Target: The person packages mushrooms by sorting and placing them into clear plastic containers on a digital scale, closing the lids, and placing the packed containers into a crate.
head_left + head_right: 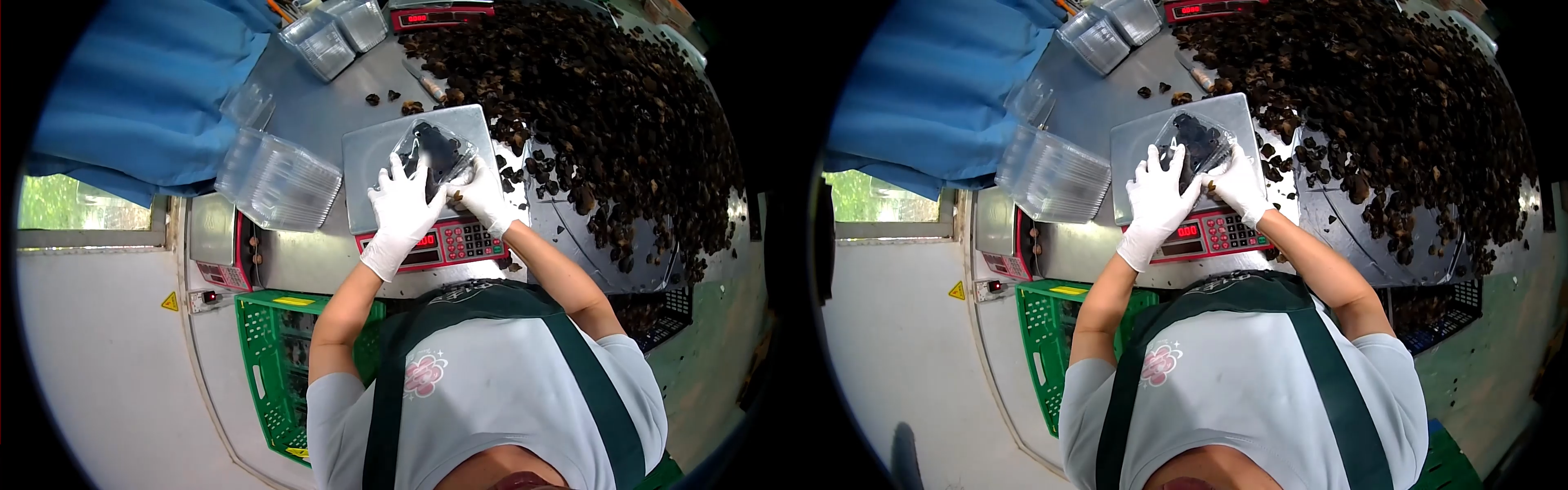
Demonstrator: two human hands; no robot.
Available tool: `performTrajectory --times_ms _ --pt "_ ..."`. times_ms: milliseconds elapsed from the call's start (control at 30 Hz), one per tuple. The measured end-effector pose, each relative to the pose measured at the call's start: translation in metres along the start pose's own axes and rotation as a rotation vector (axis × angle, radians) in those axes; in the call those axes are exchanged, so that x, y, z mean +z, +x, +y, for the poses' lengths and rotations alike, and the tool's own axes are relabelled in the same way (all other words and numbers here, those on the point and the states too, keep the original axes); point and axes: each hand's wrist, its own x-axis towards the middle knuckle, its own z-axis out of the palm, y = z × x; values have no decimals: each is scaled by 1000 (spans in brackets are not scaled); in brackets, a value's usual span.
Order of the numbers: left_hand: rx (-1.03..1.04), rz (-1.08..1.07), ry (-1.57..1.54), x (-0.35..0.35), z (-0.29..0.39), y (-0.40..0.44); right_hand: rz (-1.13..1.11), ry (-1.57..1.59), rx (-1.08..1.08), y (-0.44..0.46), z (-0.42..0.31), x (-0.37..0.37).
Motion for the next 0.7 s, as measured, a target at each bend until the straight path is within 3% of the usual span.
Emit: performTrajectory --times_ms 167,300,467,567,700 --pt "-36 19 -6 -1 1 -2 59 -280 -168 11 15 3" --pt "-40 16 -38 -1 -1 -2 32 -282 -63 6 0 5" --pt "-50 24 -46 -1 -1 -1 104 -505 -32 2 -9 6" --pt "-53 41 -70 -3 -2 -1 59 -263 -9 7 1 2" --pt "-81 12 -147 -4 -2 0 76 -378 -41 14 7 4"
